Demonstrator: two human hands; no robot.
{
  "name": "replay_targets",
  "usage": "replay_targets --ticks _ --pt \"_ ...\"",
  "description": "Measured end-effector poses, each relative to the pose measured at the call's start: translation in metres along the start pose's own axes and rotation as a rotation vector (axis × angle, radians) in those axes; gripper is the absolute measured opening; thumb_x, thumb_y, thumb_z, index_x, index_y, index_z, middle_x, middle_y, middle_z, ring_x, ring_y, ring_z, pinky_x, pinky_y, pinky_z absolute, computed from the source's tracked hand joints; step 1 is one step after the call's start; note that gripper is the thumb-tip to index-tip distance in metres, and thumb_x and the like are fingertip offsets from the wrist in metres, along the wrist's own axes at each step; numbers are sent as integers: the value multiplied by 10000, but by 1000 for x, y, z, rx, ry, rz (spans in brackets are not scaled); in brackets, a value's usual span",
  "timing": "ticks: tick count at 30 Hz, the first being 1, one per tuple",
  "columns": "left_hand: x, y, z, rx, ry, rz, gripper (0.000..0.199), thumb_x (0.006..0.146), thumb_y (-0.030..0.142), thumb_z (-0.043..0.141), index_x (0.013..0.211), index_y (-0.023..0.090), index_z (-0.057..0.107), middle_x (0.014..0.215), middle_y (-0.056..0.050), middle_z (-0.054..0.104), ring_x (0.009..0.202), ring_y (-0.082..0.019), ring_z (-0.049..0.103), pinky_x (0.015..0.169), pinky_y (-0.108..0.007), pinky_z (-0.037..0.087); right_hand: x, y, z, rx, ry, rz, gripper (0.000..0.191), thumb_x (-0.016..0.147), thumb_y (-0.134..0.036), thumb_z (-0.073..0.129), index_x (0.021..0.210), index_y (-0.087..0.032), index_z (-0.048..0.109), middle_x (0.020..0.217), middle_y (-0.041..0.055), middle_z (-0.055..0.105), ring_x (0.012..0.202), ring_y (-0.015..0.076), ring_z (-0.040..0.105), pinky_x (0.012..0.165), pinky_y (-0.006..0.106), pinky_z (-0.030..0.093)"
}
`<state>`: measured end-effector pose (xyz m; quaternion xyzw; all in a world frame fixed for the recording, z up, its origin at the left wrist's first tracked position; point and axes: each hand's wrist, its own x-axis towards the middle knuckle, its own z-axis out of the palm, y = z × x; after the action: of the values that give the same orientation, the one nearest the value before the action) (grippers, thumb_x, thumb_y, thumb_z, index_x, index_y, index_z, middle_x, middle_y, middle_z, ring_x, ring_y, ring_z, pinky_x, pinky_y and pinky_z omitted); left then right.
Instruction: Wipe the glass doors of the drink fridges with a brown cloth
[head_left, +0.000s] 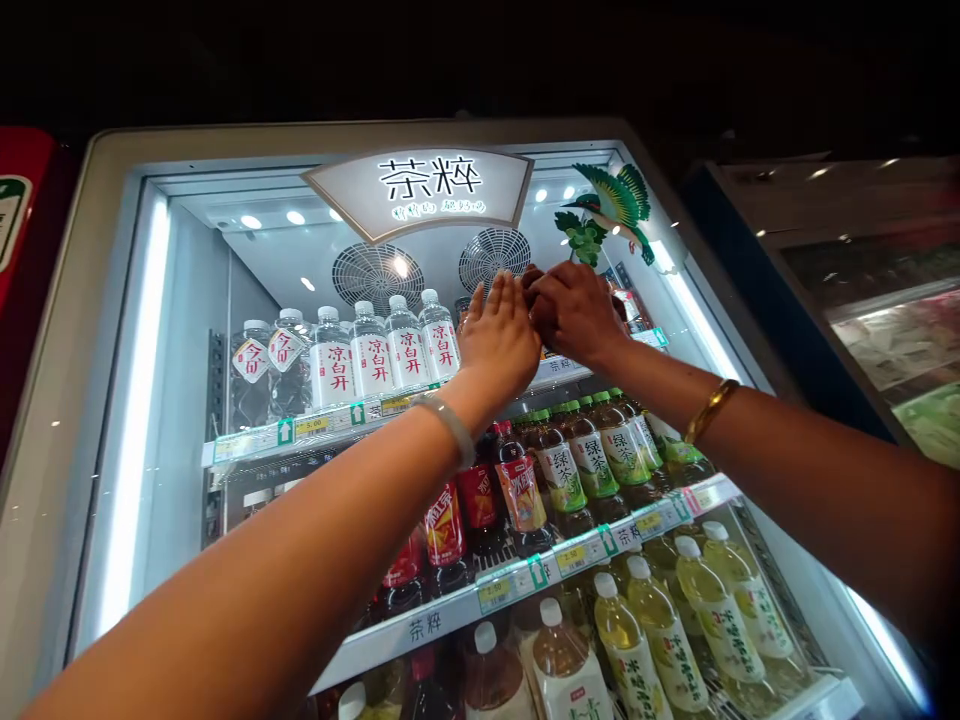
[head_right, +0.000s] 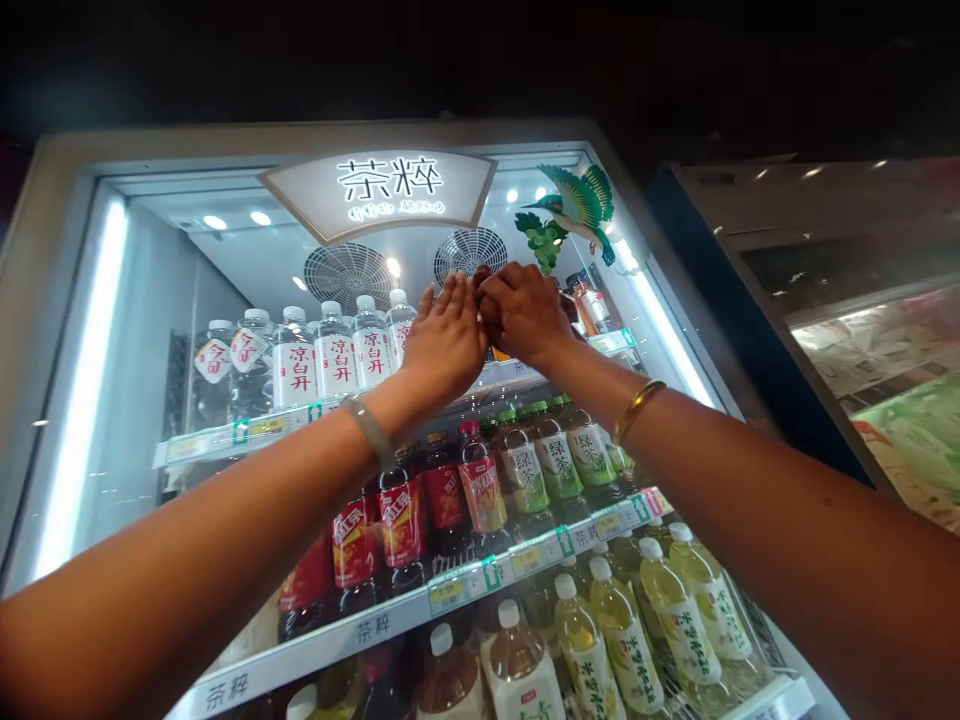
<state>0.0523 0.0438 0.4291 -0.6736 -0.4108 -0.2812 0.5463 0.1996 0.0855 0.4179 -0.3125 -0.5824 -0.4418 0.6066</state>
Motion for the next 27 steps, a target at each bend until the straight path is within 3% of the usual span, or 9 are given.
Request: replay_targets --ticks 3,6,10,13,17,21,24,27 --pt "40 7 -3 -13 0 -76 707 1009 233 297 1663 -5 175 1775 -153 156 1665 -247 66 1362 -442 37 30 13 5 -15 43 111 357 903 -200 607 1255 -165 654 1296 159 601 1149 281 448 929 458 356" --pt "49 -2 -11 6 -4 -100 700 1006 210 285 1664 -1 170 1774 -151 166 1666 -243 55 1360 -460 26 44 2 13 -17 75 149 360 888 -187 609 1246 -169 645 1309 153 595 1164 295 443 930 477 358" --pt "10 -11 -10 39 24 -4 685 1038 293 263 1653 -5 207 1763 -169 190 1663 -249 90 1359 -471 11 9 0 12 12 67 8 314 923 -294 602 1229 -255 658 1300 83 627 1177 298 490 954 478 396" --pt "-10 -2 -2 25 33 51 677 1044 328 260 1657 41 235 1760 -145 216 1659 -228 117 1361 -465 5 -20 33 2 43 24 -120 345 900 -390 656 1226 -278 674 1285 70 645 1181 280 524 1003 456 418" --pt "13 20 -2 -27 8 -13 684 1037 317 260 1660 38 228 1763 -138 206 1660 -232 120 1365 -469 25 -4 75 -3 -4 53 53 350 862 -345 679 1183 -206 684 1260 145 631 1180 319 518 996 498 418" --pt "46 30 -10 -55 29 -90 690 1028 287 260 1662 19 208 1765 -149 205 1662 -242 103 1362 -469 22 27 58 5 -33 104 172 307 907 -305 597 1186 -193 658 1262 170 596 1177 355 490 936 543 416" --pt "46 34 -10 -62 29 -98 690 1016 271 281 1662 38 223 1761 -148 223 1661 -244 112 1358 -483 33 8 45 2 -6 59 64 280 926 -321 579 1183 -245 661 1249 121 614 1161 325 508 934 512 431" --pt "34 40 -5 -40 3 -50 685 1022 277 277 1660 30 232 1760 -153 218 1660 -238 123 1359 -465 14 -26 71 -12 30 -21 -40 304 877 -351 667 1172 -279 685 1253 76 644 1170 292 533 996 479 435"
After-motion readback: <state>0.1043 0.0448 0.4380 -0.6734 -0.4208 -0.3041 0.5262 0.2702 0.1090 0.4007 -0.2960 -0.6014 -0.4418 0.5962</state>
